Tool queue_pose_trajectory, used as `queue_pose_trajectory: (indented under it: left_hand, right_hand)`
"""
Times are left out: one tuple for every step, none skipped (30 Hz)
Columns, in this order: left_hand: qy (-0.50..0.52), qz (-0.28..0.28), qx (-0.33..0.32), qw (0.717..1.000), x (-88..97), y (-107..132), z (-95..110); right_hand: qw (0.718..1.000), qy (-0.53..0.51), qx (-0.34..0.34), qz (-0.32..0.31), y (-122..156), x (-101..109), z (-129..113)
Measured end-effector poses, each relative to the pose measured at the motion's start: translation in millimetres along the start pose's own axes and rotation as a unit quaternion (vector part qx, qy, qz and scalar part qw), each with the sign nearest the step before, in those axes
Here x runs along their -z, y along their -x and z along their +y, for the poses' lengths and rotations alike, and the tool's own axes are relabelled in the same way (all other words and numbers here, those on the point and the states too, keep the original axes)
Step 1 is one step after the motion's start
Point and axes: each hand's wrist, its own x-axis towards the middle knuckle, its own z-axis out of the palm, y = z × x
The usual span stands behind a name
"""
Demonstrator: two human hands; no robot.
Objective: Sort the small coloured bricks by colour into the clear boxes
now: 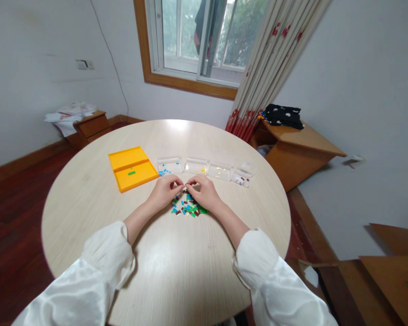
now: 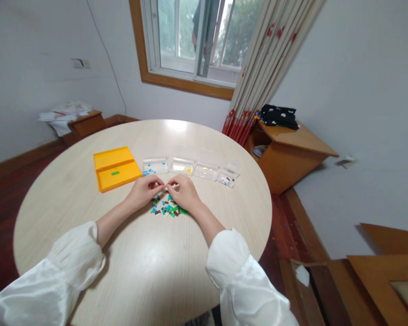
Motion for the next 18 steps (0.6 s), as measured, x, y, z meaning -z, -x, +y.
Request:
queue_pose_trajectory:
  left_hand:
    - [-0.001,0.002,0.000,1.000,0.2,0,0]
    - [-0.002,0.004,0.001,1.000,0.4,0,0]
    - [-0.002,0.005,0.002,1.000,0.7,0,-1]
    - [-0.001,0.006,0.004,1.000,1.0,0,-1]
    - [0.002,0.007,0.007,1.000,1.3,0,-2]
    - [0.004,0.009,0.010,1.000,1.6,0,-3]
    - [0.005,0.011,0.014,1.000,2.1,0,-4]
    - [0.006,0.015,0.019,1.000,2.5,0,-5]
    - [0.007,0.018,0.023,1.000,3.0,-1,-5]
    - [0.008,0.021,0.025,0.999,3.4,-1,-6]
    - [0.008,0.024,0.027,0.999,3.8,-1,-6]
    - [0.008,0.027,0.026,0.999,4.1,-1,-7]
    - [0.009,0.029,0.025,0.999,4.3,-1,-7]
    - [0.009,0.030,0.023,0.999,4.4,-1,-7]
    - [0.010,0.030,0.022,0.999,4.4,0,-7]
    - [0.010,0.030,0.021,0.999,4.5,0,-7]
    - [0.010,0.029,0.022,0.999,4.5,0,-8]
    - [0.010,0.030,0.023,0.999,4.5,1,-8]
  right_hand:
    - [1.000,0.003,0.000,0.005,0,1,1]
    - [1.000,0.006,-0.001,0.011,-1,2,2]
    - [1.000,0.010,-0.003,0.019,-1,4,3]
    - [0.999,0.014,-0.006,0.028,-2,7,6]
    - [0.999,0.020,-0.011,0.041,-3,11,8]
    - [0.998,0.027,-0.017,0.055,-5,16,12]
    - [0.996,0.034,-0.025,0.074,-6,22,17]
    - [0.994,0.044,-0.035,0.095,-8,29,22]
    - [0.990,0.056,-0.044,0.118,-9,38,27]
    - [0.985,0.070,-0.054,0.145,-10,47,34]
    - [0.979,0.091,-0.062,0.172,-10,56,40]
    - [0.971,0.113,-0.072,0.200,-10,66,46]
    - [0.961,0.134,-0.085,0.227,-10,76,52]
    - [0.950,0.153,-0.104,0.253,-8,84,58]
    - [0.938,0.168,-0.125,0.275,-7,92,64]
    - [0.928,0.181,-0.144,0.292,-4,99,69]
    - [0.919,0.192,-0.160,0.304,-2,105,74]
    - [0.912,0.202,-0.174,0.311,0,109,78]
